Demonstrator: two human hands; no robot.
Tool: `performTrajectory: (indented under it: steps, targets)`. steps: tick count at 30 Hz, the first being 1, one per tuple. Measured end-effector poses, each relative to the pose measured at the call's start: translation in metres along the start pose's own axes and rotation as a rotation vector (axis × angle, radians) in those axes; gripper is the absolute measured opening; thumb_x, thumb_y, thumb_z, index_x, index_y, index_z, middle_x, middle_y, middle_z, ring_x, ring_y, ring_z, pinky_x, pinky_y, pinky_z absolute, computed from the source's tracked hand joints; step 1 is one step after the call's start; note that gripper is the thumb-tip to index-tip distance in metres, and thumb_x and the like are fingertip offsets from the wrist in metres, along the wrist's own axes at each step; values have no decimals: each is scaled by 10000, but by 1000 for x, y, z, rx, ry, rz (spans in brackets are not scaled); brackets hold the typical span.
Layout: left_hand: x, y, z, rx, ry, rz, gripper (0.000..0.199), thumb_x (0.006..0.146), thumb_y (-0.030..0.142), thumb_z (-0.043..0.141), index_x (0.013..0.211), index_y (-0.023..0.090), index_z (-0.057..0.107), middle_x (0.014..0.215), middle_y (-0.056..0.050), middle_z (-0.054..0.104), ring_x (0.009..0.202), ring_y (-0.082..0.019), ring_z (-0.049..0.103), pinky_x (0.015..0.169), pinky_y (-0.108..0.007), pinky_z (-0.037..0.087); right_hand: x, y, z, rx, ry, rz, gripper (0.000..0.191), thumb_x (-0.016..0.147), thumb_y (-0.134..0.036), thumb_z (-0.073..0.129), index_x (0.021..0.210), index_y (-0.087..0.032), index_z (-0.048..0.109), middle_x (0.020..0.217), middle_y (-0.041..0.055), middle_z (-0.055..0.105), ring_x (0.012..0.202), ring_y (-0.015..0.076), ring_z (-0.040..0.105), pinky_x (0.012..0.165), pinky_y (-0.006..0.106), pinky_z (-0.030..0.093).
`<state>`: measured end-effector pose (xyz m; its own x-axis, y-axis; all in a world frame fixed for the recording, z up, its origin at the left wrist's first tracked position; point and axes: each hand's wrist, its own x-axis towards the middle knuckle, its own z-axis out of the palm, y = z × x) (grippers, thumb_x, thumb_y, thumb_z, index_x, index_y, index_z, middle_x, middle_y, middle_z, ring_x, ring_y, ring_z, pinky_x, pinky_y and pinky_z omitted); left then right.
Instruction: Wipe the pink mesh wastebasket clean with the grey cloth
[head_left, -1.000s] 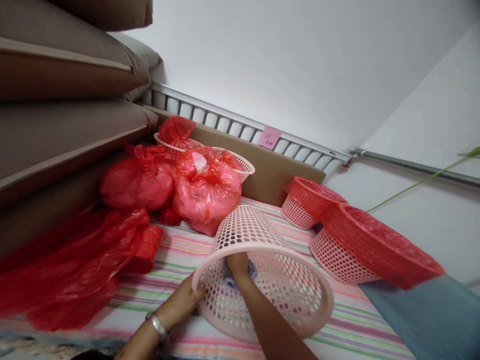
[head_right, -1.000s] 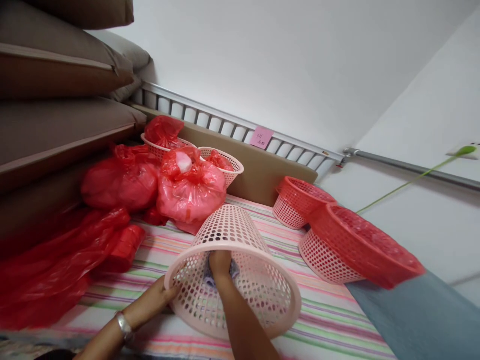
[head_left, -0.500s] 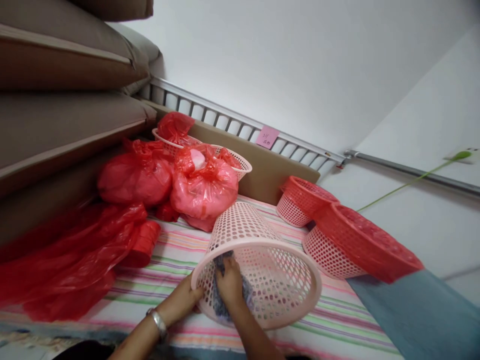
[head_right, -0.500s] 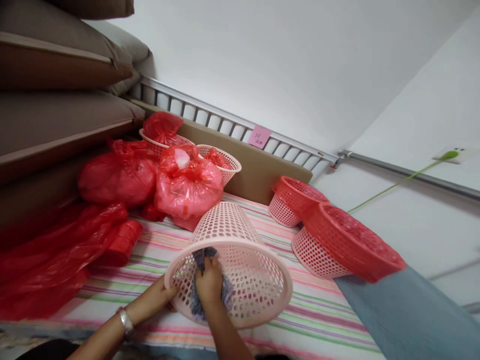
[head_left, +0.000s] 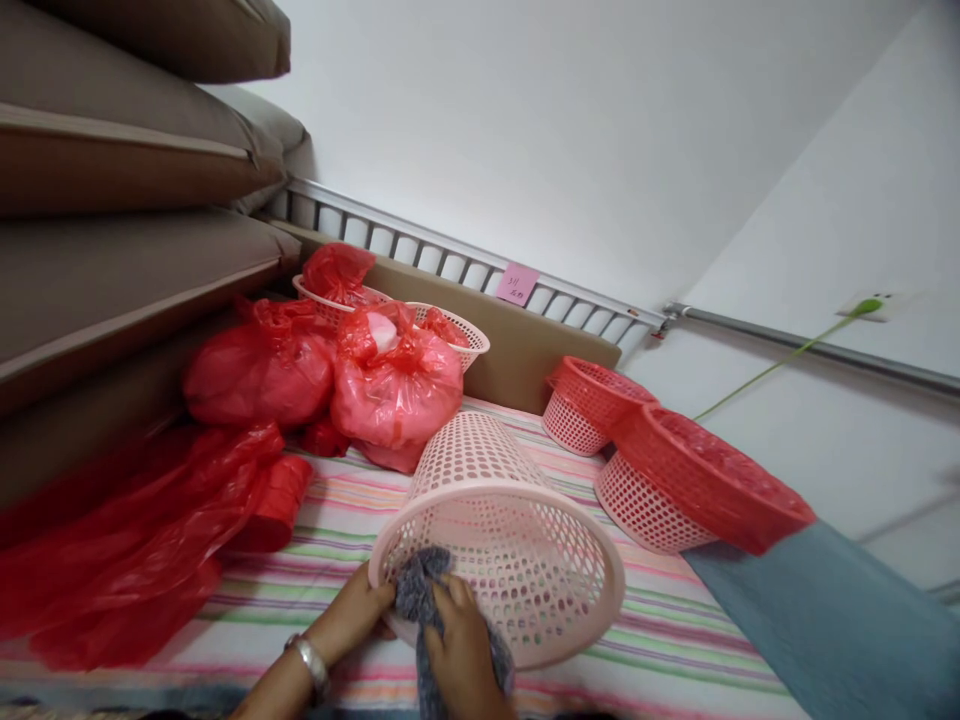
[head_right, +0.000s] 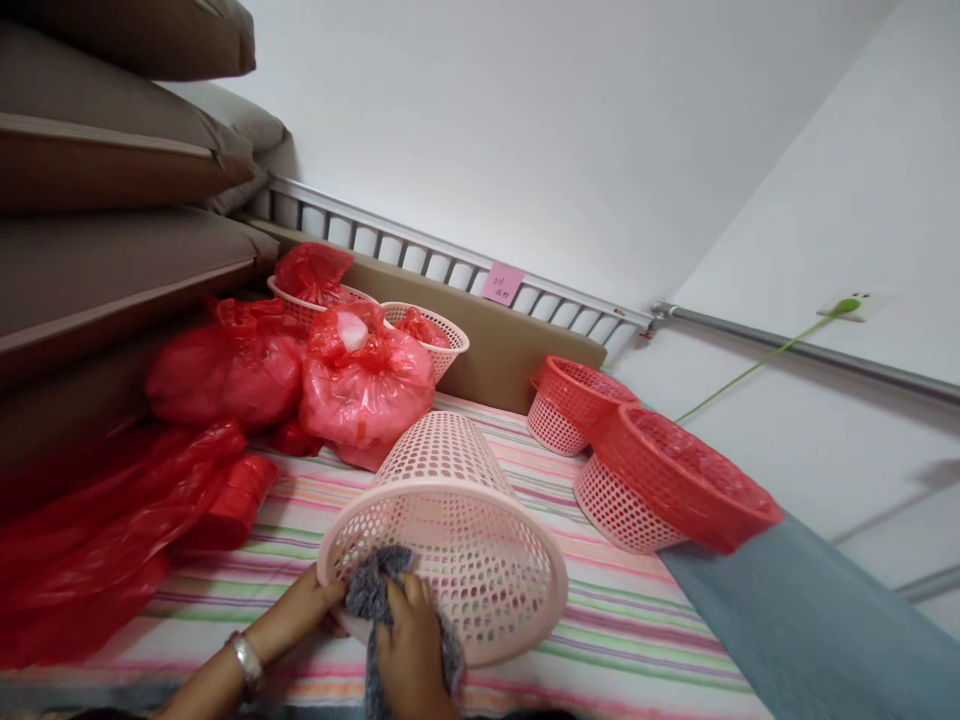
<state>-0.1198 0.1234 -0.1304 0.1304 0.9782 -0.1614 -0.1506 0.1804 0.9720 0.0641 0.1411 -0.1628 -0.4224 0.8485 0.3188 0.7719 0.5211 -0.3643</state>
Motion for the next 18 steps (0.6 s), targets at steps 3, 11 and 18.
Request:
performTrajectory:
  steps: [3, 11, 18]
  targets:
    - [-1, 4, 1, 29, 5, -20, 492, 715, 390, 570, 1139, 145, 523, 718, -39, 684, 493, -154, 611, 465, -261, 493, 39, -1, -2, -20, 40, 82, 586, 640, -81, 450, 1193, -219, 586, 1132, 84, 595, 1090, 241, 522, 961, 371, 394]
    - [-1, 2, 6, 55, 42, -57, 376, 722, 346, 549, 1010, 104, 562, 691, -64, 663, 526, -191, 629, 507, -316, 523, 142, 33, 14, -85, 108, 213, 345, 788, -179, 424, 1047, -151, 650, 1098, 120, 633, 1071, 249, 541, 958, 375, 368]
    - [-4, 17, -2, 135, 11, 123, 467, 782, 432, 572, 1156, 154, 572, 1060, -118, 690, 921, -272, 640, 848, -396, 494, 171, 55, 26, -53, 88, 225, 316, 806, -231, 462, 1068, -199, 636, 1117, 67, 639, 1070, 210, 547, 966, 340, 350]
